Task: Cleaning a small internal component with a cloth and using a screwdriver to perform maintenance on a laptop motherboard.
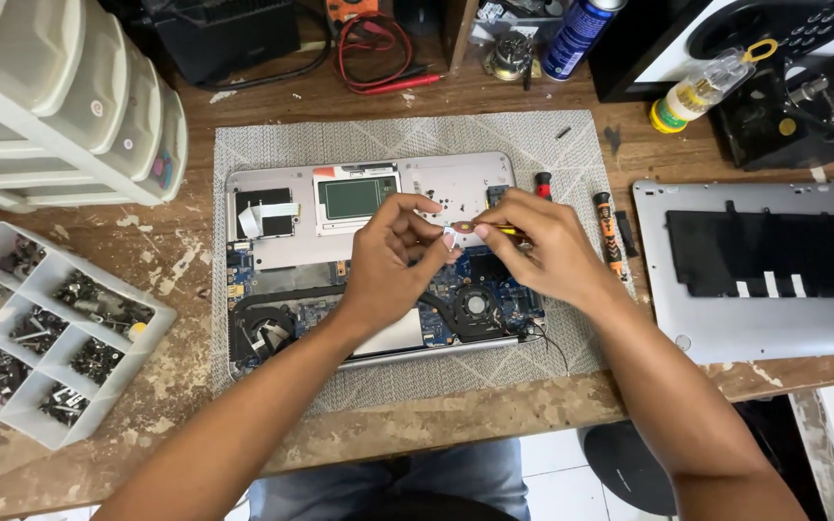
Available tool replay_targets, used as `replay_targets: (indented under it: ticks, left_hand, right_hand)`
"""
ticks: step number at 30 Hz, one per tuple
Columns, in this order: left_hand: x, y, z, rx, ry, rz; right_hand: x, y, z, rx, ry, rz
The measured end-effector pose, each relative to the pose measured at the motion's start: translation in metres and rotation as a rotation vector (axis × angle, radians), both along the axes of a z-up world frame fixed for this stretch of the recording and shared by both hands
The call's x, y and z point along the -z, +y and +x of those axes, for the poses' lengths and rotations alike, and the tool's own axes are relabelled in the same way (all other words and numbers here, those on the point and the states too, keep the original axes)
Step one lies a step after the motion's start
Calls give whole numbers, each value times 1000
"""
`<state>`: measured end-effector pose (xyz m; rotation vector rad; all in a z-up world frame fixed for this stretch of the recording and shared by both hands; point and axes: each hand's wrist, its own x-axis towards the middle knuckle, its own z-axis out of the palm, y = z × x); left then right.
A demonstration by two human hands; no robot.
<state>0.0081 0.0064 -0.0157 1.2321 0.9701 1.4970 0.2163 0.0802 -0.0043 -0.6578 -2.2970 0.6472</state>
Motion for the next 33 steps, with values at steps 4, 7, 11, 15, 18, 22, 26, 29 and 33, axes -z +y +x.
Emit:
replay_targets:
  ticks: [4, 7, 11, 15, 18, 22, 26, 29, 33]
  left_hand:
    - [1, -1, -1, 42, -60, 10]
    - [2, -1, -4, 62, -24, 29]
    - [9, 2, -1, 105, -6, 53]
    - [8, 2, 1, 118, -16, 55]
    - [3, 0, 1, 97, -15, 39]
    - [1, -1, 1, 78, -26, 22]
    - [0, -1, 1, 74, -30, 17]
    - [0, -1, 3, 44, -42, -11]
    - [-1, 0, 0, 1, -96, -30]
  right_hand:
    - [5, 1, -2, 55, 37, -20]
    - [-9, -8, -10, 34, 103, -53]
    - [-6, -13, -14, 22, 128, -84]
    - [4, -10, -14, 84, 177, 41]
    - [-2, -8, -11, 103, 218, 83]
    - [-11, -11, -11, 86, 238, 72]
    - [0, -10, -15, 72, 239, 56]
    - [4, -7, -15, 77, 206, 51]
    - [-9, -5, -10, 65, 181, 44]
